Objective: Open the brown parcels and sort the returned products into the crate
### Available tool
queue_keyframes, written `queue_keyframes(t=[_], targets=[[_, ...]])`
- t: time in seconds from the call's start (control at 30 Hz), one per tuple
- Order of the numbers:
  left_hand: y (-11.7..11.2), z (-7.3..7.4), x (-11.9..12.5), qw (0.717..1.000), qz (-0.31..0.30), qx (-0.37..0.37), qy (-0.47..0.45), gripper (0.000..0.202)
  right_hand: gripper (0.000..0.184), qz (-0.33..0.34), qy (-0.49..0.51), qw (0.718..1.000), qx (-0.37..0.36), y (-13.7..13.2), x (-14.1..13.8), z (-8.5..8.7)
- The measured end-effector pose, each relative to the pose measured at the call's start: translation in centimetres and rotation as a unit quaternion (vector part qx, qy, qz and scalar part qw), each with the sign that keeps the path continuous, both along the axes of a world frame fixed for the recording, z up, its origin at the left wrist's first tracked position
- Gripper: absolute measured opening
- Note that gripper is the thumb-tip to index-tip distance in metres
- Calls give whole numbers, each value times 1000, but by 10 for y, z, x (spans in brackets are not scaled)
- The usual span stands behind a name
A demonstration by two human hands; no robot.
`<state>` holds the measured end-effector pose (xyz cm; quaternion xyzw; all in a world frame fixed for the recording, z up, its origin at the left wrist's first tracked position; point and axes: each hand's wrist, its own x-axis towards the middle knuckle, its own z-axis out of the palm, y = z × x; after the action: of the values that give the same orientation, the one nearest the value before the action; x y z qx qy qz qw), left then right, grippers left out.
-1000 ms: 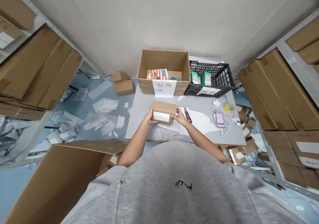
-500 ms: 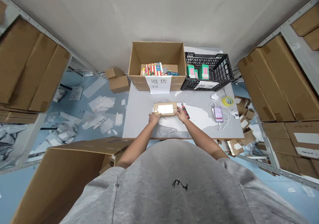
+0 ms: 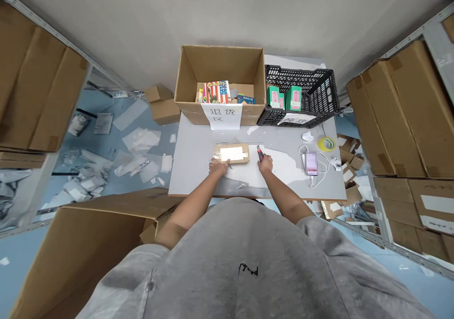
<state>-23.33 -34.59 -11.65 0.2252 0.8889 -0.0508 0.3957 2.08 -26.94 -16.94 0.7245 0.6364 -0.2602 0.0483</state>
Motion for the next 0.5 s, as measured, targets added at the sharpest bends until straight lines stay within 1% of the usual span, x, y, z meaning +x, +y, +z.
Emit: queue_keyframes(t=[0.07,0.17,0.27,0.33,0.4,0.47,0.5], targets=[[3,-2,0,1000,6,-17,5,104,55,16,-33,999,-21,5,4,-9],[4,-5,2,999,-4,-26,24,103,54,43,-51,997,-25,14,4,-18],[2,-7,2,999,-23,-22,33,101,52,27,-34,999,-30,22,3,-20],[0,-8,1,999,-31,-15,29,101,52,2,19,1000,-22,26,4,-17],[-2,-9,0,999,-40,-10,26,101,52,-11,73,997,0,30,5,-10],[-3,-9,-1,998,-50,-6,25,100,52,-6,132,991,19,34,4,2],[-3,-9,-2,998,-54,-6,24,100,53,11,165,986,30,35,2,10]])
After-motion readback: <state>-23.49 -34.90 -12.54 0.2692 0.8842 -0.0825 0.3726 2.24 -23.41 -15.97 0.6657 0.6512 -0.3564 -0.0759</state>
